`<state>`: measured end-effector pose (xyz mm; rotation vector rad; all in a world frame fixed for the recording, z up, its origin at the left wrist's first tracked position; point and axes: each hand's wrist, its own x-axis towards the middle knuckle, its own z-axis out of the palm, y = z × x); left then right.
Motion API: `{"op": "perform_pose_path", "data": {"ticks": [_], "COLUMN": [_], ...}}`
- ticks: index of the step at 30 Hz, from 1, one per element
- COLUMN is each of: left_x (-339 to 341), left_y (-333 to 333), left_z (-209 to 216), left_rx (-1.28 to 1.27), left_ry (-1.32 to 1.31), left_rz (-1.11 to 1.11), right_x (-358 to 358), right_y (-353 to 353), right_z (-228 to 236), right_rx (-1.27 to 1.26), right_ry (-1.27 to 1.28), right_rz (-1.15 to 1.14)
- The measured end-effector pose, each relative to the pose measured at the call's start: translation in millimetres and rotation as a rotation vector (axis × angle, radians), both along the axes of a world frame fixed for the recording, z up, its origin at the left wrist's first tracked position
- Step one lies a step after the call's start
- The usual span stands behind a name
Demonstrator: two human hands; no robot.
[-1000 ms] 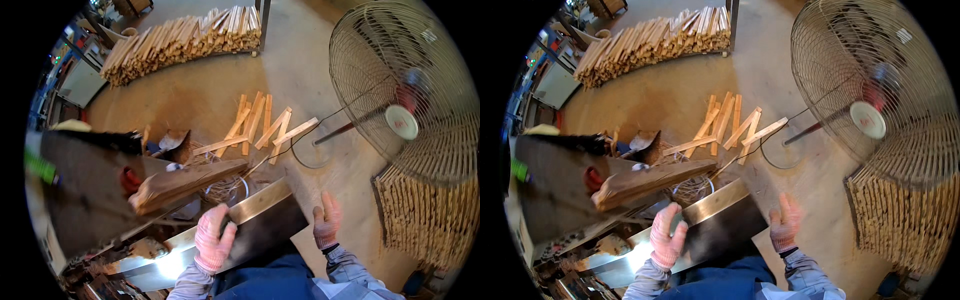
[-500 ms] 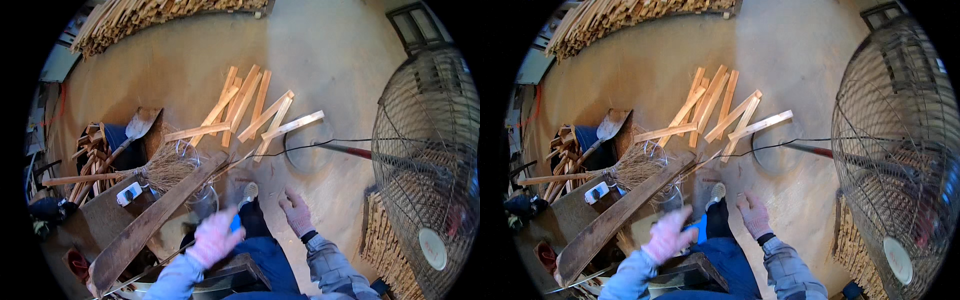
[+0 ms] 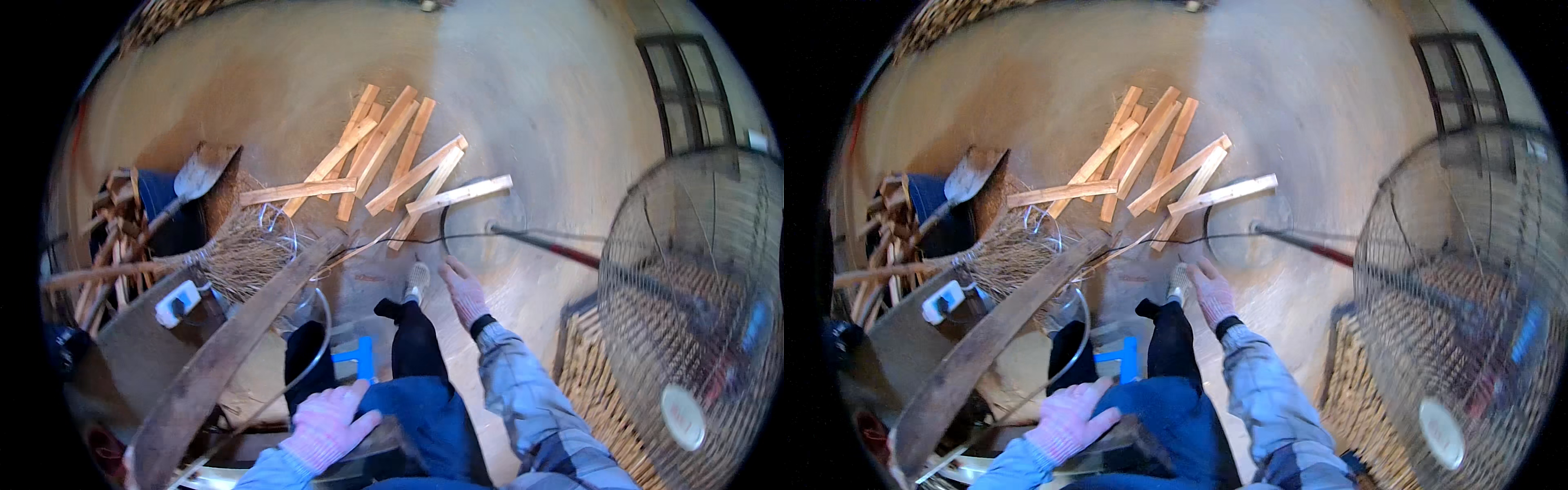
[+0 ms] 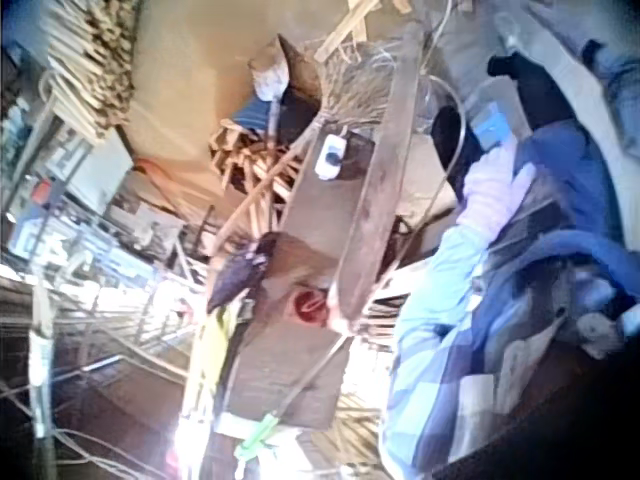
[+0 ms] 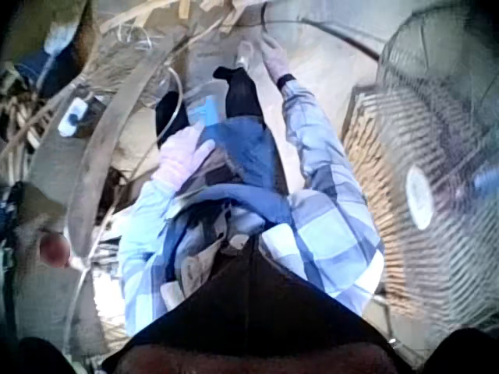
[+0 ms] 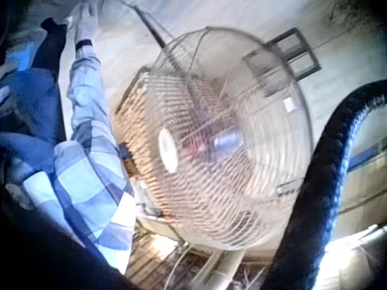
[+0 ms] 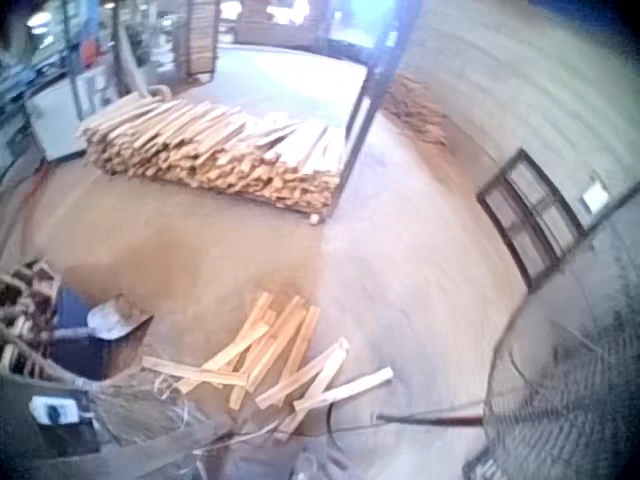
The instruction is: The person picks up wooden planks from the floor and a stack, then feeds each plank through a woodworking machine to shave the surface.
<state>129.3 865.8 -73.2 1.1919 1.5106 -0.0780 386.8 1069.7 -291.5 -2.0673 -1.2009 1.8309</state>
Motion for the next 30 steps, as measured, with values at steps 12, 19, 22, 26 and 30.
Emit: {"op": "perform_pose_path", "data": {"ticks": [12,19,22,26,30], "left_x": [1,-43,-73,-111,-150], "left_y": [93,173,187,226,198], "left_z": [-109,-377,-494,-585,-680], "left_rx": [0.042,-0.02,0.008,-0.082,-0.03], "left_ry": [-0.025,0.305,0.354,0.605,0.662], "left_rz": [0.617,1.165,1.413,1.512,1.509], "right_x": [28,58,64,74,-20], "right_y": [153,158,161,157,166], "right_z": [-288,-413,-440,-507,-490], "right_rx": [-0.024,-0.239,-0.292,-0.279,-0.097], "right_ry": [-0.088,-0.263,-0.317,-0.313,-0.729], "right_rz": [0.075,-0.056,-0.164,-0.279,-0.557]}}
